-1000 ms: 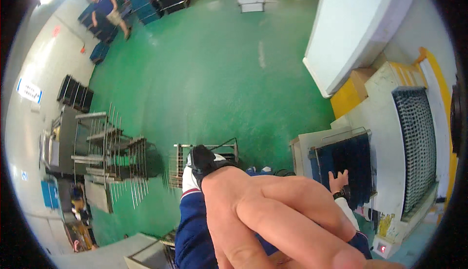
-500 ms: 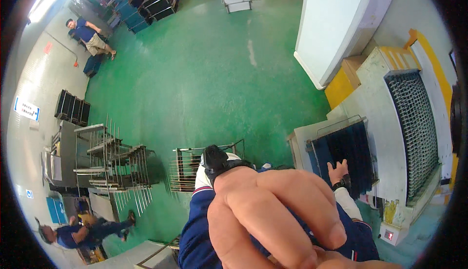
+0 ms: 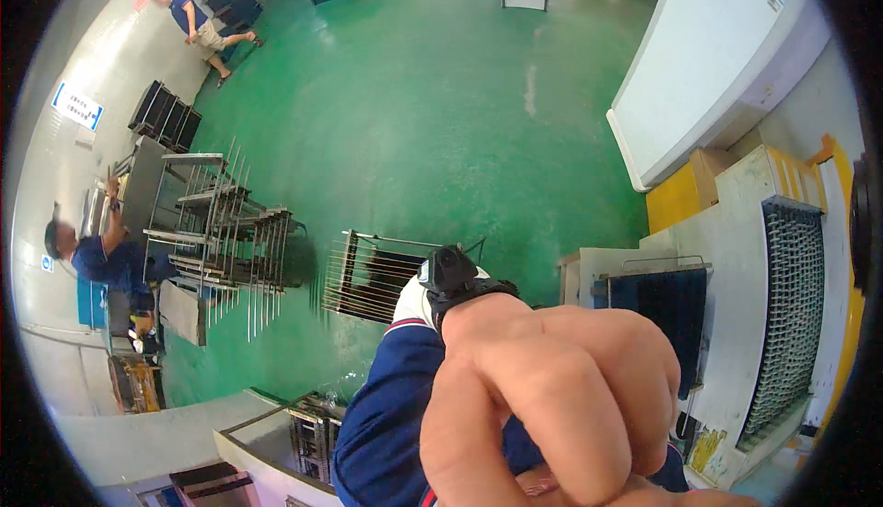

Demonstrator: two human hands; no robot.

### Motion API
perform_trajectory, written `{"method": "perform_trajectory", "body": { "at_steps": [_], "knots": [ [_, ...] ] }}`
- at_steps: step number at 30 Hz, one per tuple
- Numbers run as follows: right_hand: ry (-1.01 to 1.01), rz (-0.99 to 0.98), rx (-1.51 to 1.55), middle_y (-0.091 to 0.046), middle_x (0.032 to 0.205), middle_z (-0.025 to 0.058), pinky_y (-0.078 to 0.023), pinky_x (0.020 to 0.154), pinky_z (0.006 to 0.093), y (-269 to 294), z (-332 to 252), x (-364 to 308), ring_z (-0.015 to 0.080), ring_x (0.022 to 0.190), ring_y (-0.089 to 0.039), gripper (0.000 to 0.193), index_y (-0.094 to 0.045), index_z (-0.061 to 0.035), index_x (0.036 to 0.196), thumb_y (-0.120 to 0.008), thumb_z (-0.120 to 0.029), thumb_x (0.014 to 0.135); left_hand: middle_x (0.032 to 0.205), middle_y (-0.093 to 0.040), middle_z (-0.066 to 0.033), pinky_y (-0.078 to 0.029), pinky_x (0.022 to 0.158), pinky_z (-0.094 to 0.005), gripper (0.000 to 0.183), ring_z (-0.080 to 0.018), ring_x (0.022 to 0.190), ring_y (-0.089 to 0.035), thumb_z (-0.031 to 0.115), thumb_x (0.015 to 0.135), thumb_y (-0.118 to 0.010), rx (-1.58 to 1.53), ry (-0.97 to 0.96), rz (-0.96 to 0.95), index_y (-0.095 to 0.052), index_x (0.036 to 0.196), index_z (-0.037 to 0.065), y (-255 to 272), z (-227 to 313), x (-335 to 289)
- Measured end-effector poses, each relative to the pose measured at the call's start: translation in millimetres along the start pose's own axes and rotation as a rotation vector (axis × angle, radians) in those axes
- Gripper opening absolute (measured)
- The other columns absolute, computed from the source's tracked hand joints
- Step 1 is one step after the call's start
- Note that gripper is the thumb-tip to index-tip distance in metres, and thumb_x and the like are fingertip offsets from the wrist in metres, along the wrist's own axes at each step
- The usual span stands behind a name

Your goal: Moving metal racks and loading metal plates into an industrial processing machine.

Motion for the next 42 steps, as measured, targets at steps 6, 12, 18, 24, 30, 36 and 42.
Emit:
{"method": "perform_trajectory", "body": {
  "at_steps": [6,12,18,24,30,36,42],
  "knots": [
    [0.068,0.113,-0.075,-0.047,0.125,0.0337,-0.039,0.099,0.0457,-13.6,9.8,0.3,0.0455,0.114,-0.049,0.053,-0.065,0.0095,0.101,-0.065,-0.040,0.082,0.066,-0.055,-0.0050,-0.038,0.046,-0.0313,0.018,-0.0211,0.052,-0.051,0.007,0.083,-0.054,-0.058,0.150,-0.119,-0.048,0.066,0.009,12.0,3.2,9.2],
    [-0.026,0.077,-0.066,-0.040,0.134,0.0323,-0.036,0.101,0.0471,-19.8,11.3,3.8,0.0449,0.120,-0.044,0.058,-0.064,0.0082,0.104,-0.064,-0.045,0.082,0.095,-0.056,-0.0034,-0.051,0.075,-0.0303,0.007,-0.0198,0.087,-0.056,0.013,0.085,-0.068,-0.182,-0.131,-0.684,-0.067,0.090,0.016,39.3,-5.5,42.4],
    [-0.030,0.064,-0.071,-0.038,0.138,0.0307,-0.036,0.102,0.0454,-35.5,21.1,7.2,0.0420,0.124,-0.043,0.057,-0.065,0.0083,0.104,-0.061,-0.045,0.083,0.093,-0.055,-0.0039,-0.052,0.071,-0.0260,0.007,-0.0175,0.087,-0.056,0.011,0.085,-0.067,-0.016,0.038,-0.407,-0.066,0.089,0.016,40.6,25.8,34.6],
    [-0.029,0.026,-0.132,-0.040,0.139,0.0275,-0.034,0.104,0.0454,-38.5,26.6,9.7,0.0421,0.124,-0.042,0.062,-0.062,0.0032,0.112,-0.055,-0.052,0.085,0.091,-0.056,-0.0049,-0.053,0.067,-0.0242,0.004,-0.0183,0.084,-0.057,0.013,0.085,-0.068,-0.387,-0.529,-0.839,-0.064,0.087,0.014,53.1,-32.9,65.7],
    [-0.038,-0.112,-0.197,-0.041,0.140,0.0243,-0.032,0.107,0.0454,-18.2,16.9,14.4,0.0421,0.125,-0.041,0.067,-0.060,-0.0018,0.121,-0.048,-0.059,0.087,0.092,-0.059,-0.0068,-0.052,0.068,-0.0269,0.004,-0.0192,0.083,-0.056,0.015,0.087,-0.066,-0.313,-0.305,-0.799,-0.064,0.090,0.016,54.3,-14.3,58.8],
    [0.219,0.439,-0.572,-0.039,0.141,0.0237,-0.032,0.107,0.0472,2.8,-17.2,-25.3,0.0407,0.126,-0.041,0.069,-0.056,-0.0030,0.127,-0.043,-0.060,0.090,0.087,-0.059,-0.0038,-0.045,0.059,-0.0283,0.038,-0.0202,0.076,-0.055,0.052,0.089,-0.057,-0.109,-0.096,-0.776,-0.067,0.083,0.016,63.3,-6.5,52.7],
    [-0.173,-0.413,-0.228,-0.034,0.144,0.0233,-0.033,0.106,0.0489,26.8,-29.2,-9.4,0.0409,0.128,-0.039,0.069,-0.049,-0.0044,0.133,-0.040,-0.059,0.092,0.085,-0.060,-0.0047,-0.047,0.061,-0.0288,0.024,-0.0194,0.070,-0.055,0.036,0.096,-0.051,-0.098,-0.046,-0.649,-0.065,0.090,0.018,58.3,-7.0,46.7]
  ]
}}
Point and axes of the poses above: each hand's wrist, its own x-axis towards the middle knuckle, its own y-axis out of the back of the hand, z = x × y, the point moved 1 cm from there along x, towards the middle knuckle
